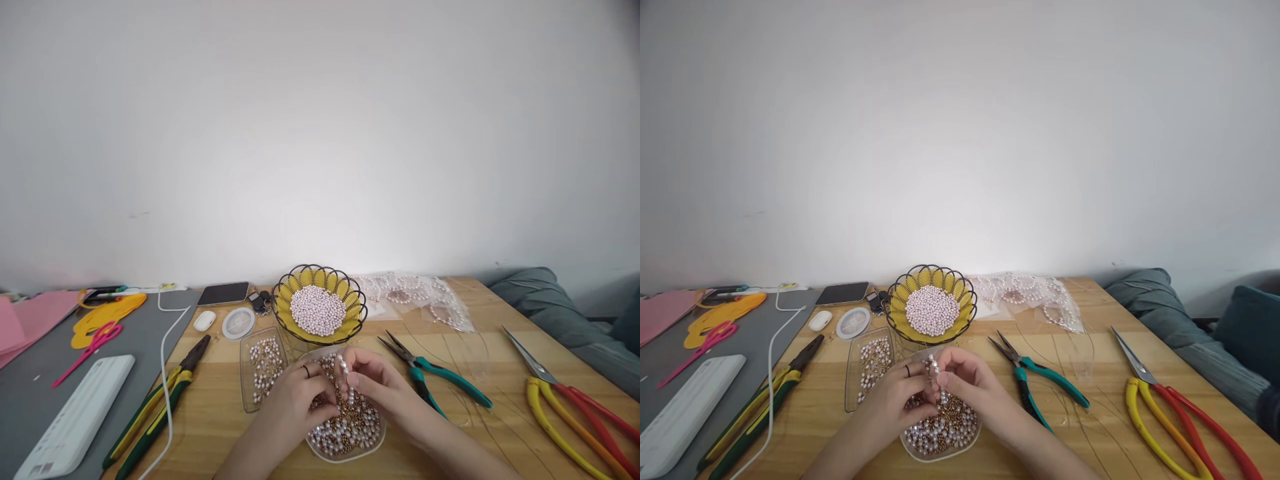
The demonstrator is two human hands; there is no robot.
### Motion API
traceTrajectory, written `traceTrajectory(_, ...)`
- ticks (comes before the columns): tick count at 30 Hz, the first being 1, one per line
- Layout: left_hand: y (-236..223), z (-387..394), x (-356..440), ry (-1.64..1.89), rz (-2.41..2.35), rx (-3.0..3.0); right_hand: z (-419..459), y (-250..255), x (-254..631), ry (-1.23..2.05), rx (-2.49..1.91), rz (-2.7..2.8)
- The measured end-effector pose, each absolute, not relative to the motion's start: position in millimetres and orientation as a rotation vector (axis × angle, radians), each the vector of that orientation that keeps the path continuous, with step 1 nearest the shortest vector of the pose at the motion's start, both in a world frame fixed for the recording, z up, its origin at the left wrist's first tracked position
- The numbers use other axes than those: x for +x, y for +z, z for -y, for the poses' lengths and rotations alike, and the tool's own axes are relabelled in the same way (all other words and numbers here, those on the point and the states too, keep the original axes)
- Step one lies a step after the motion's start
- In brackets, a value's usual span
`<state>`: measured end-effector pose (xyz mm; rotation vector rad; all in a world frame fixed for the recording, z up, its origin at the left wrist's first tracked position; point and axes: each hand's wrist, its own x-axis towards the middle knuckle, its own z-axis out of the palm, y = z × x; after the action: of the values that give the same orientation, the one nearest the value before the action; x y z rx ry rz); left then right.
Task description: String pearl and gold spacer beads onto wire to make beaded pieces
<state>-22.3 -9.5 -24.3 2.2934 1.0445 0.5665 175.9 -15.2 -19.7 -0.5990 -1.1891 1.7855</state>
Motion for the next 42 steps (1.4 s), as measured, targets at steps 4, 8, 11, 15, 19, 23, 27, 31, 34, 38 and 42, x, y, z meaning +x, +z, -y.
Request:
traceTrajectory(4, -37.3, 4.7, -26.9, 0.563, -1.007, 2.287, 14.9, -20.9, 176.0, 1.774, -0.637, 1.196)
traceTrajectory(8, -41.5, 4.0, -27.6, 0.543, -1.032, 2.251, 14.9, -19.3, 175.7, 1.768, -0.666, 1.202)
traceTrajectory(11, -29.4, 6.2, -26.5, 0.681, -1.015, 2.08, 15.2, -17.3, 176.1, 1.772, -0.653, 1.212)
traceTrajectory(15, -7.5, 8.5, -28.3, 0.976, -1.044, 1.693, 16.8, -16.1, 177.5, 1.806, -0.666, 1.207)
traceTrajectory(19, 1.2, 9.5, -32.1, 1.069, -0.829, 1.287, 19.2, -15.1, 178.5, 1.879, -0.655, 1.228)
traceTrajectory(23, 1.1, 11.2, -31.4, 1.079, -0.782, 1.149, 20.3, -14.2, 178.7, 1.919, -0.626, 1.269)
traceTrajectory(27, 1.8, 12.5, -29.5, 1.073, -0.795, 1.14, 20.4, -16.0, 179.1, 1.952, -0.62, 1.286)
traceTrajectory(31, 1.0, 11.9, -30.0, 1.075, -0.799, 1.146, 20.2, -18.4, 179.5, 1.964, -0.599, 1.301)
traceTrajectory(34, -0.4, 11.3, -30.8, 1.092, -0.796, 1.153, 20.0, -17.5, 179.4, 1.966, -0.589, 1.305)
traceTrajectory(38, -0.8, 11.7, -30.9, 1.079, -0.784, 1.163, 20.1, -15.7, 179.1, 1.962, -0.598, 1.323)
traceTrajectory(42, -0.1, 12.8, -29.9, 1.058, -0.77, 1.156, 20.7, -17.3, 178.6, 1.968, -0.603, 1.331)
